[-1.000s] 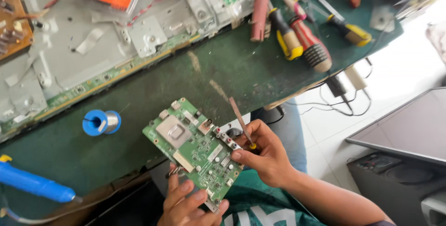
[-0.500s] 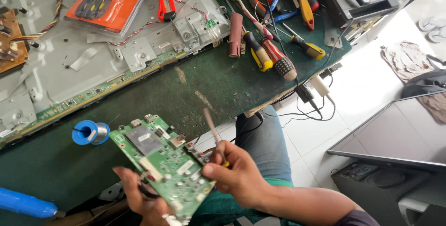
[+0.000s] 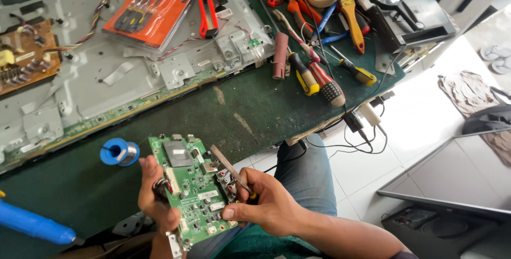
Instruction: The person solders a green circuit board using a soldering iron and solder wire. They then use a pair of pliers to trim excess solder from the board's components.
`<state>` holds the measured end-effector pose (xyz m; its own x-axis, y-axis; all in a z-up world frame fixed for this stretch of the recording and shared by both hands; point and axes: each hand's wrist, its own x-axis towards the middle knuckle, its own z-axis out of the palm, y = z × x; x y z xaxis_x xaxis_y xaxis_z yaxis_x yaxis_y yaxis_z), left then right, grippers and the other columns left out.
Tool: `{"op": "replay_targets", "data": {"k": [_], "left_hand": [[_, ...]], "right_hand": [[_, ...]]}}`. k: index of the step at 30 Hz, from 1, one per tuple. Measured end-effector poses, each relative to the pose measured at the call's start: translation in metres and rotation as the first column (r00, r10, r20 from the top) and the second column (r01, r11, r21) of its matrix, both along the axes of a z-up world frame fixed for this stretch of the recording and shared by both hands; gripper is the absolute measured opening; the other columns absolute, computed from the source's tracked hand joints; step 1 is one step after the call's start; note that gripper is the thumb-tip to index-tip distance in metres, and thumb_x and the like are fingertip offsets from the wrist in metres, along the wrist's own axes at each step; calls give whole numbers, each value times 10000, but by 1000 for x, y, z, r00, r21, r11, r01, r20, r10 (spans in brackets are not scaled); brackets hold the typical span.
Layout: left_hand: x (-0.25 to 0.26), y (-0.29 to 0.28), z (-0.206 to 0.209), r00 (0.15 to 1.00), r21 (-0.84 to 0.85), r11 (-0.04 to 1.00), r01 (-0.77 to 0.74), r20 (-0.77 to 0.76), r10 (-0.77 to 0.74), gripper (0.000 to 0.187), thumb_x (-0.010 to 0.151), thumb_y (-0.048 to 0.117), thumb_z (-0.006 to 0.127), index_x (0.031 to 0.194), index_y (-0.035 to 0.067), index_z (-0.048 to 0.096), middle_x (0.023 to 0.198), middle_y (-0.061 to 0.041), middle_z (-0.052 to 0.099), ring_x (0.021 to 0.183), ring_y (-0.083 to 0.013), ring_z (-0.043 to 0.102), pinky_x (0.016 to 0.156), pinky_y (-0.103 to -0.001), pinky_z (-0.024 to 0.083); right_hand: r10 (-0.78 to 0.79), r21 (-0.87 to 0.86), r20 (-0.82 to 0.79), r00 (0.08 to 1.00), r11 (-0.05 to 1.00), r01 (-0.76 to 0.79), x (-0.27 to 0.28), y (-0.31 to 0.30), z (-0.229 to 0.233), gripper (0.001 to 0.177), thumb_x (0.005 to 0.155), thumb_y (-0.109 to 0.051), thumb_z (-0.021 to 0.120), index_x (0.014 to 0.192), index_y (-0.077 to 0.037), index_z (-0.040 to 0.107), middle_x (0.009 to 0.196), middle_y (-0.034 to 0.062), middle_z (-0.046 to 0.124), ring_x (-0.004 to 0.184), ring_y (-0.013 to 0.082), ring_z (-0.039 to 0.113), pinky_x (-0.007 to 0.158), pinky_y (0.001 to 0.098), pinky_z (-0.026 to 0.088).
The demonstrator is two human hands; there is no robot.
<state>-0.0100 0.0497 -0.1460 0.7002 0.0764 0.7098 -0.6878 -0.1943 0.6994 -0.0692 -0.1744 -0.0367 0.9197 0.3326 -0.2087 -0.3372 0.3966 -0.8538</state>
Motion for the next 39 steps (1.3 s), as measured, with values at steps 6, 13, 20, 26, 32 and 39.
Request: {"op": "replay_targets", "data": {"k": [6, 13, 20, 26, 32, 39], "left_hand": [[6, -48, 43, 940, -352, 929, -113, 265, 215, 392, 1184, 438, 382, 1379, 114, 485, 1451, -228, 531, 1509, -413, 478, 1364, -593, 349], [-14, -32, 126, 832, -756, 627, -187, -461, -308, 746, 902, 569, 690, 1468, 96, 580, 1459, -260, 640, 1043, -493, 722, 609, -799, 647], [37, 10, 1, 922, -365, 911, -191, -385, 39, 270, 948, 204, 642, 1107, 20, 760, 1356, -259, 719, 1386, -373, 680, 1224, -477, 537], [29, 14, 23, 981, -200, 978, 59, -167, -94, 944, 930, 934, 550, 1244, 57, 703, 1421, -220, 640, 1437, -465, 588, 1401, -663, 392], [25, -11, 47, 995, -422, 905, -53, -104, 9, 967, 948, 908, 594, 1169, -28, 694, 1326, -231, 698, 1369, -327, 662, 1353, -535, 458], [18, -33, 63, 980, -550, 819, -165, 0, 198, 730, 1089, 731, 422, 1194, 17, 526, 1251, -275, 648, 1285, -361, 648, 1316, -461, 500]], "right_hand": [[24, -74, 199, 980, 997, -9, 2, 5, 10, 440, 925, -132, 870, 872, -138, 433, 781, -9, 520, 668, 83, 460, 601, 248, 397], [-227, -45, 354, 907, 965, 259, 2, -27, -9, 279, 1122, -315, 504, 1101, -36, 502, 783, 86, 570, 562, 104, 403, 498, 226, 312], [-252, -405, 398, 882, 814, 416, -5, -33, -8, 293, 1078, -174, 568, 1171, 54, 727, 698, 80, 618, 556, 112, 488, 518, 240, 401], [-240, -316, 425, 873, 864, 392, -8, -31, -21, 383, 1096, -150, 494, 1325, 125, 631, 841, 163, 712, 596, 147, 454, 544, 268, 381], [-197, -490, 474, 858, 751, 443, -7, -29, -21, 249, 1008, -86, 676, 1240, -19, 735, 814, 34, 742, 561, 92, 619, 515, 223, 524], [-81, -570, 600, 796, 654, 497, 0, -28, 6, 209, 994, -184, 735, 1170, -71, 749, 1020, 30, 846, 719, 99, 708, 653, 243, 560]]}}
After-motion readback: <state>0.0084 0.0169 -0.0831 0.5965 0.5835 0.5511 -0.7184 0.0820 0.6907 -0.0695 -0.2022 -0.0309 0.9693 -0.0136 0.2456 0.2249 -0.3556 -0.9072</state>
